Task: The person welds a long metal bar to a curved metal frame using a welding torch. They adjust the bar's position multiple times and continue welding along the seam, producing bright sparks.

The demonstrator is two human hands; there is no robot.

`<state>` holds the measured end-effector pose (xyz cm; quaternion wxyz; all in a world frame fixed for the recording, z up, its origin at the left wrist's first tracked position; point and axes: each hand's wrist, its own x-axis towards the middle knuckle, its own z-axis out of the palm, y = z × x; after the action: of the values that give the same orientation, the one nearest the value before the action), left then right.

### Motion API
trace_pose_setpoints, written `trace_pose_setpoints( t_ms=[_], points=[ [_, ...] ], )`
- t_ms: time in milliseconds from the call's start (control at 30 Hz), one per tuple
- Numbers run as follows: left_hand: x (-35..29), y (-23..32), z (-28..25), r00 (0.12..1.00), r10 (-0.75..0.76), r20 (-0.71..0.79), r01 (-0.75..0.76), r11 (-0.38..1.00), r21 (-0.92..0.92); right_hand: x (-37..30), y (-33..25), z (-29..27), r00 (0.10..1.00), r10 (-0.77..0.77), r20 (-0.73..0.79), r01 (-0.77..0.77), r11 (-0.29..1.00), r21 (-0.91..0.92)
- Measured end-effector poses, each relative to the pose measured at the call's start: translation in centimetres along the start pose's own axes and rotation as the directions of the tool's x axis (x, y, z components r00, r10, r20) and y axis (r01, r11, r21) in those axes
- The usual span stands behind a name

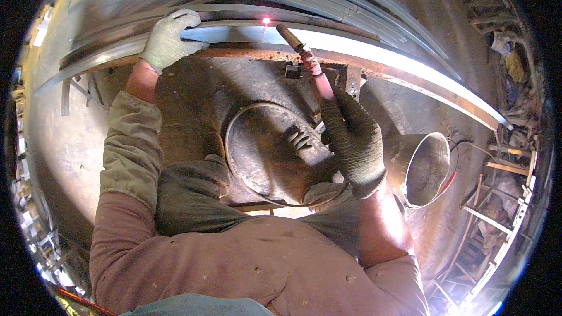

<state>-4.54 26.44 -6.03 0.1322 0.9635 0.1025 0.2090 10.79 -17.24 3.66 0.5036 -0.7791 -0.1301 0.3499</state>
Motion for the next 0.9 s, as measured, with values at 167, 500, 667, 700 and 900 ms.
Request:
trace_pose_setpoints(
  t_ms=[167, 500, 667, 700, 900],
  points=[
    [-0.1, 0.0, -0.1, 1.0, -0.004, 0.019, 0.004, 1.0, 0.008, -0.2, -0.2, 0.4, 1.0, -0.012, 0.0, 0.012, 0.999, -0.033],
    [-0.7, -0.2, 0.4, 0.999, -0.026, 0.025, 0.026, 0.999, -0.02, 0.3, 0.1, 1.3, 0.996, -0.079, -0.047, 0.072, 0.987, -0.141],
    [-1.2, 0.6, 0.5, 0.997, -0.067, 0.048, 0.059, 0.984, 0.167, 0.3, 0.1, 1.6, 0.997, -0.055, -0.053, 0.046, 0.988, -0.147],
    [-1.3, 0.8, 0.5, 0.997, -0.062, 0.042, 0.052, 0.977, 0.206, 0.3, 0.0, 1.8, 0.998, -0.043, -0.053, 0.035, 0.989, -0.141],
    [-1.5, 2.3, 0.5, 0.997, -0.076, -0.01, 0.076, 0.956, 0.283, 0.7, 0.2, 2.1, 0.999, -0.023, -0.047, 0.016, 0.988, -0.151]
  ],
)
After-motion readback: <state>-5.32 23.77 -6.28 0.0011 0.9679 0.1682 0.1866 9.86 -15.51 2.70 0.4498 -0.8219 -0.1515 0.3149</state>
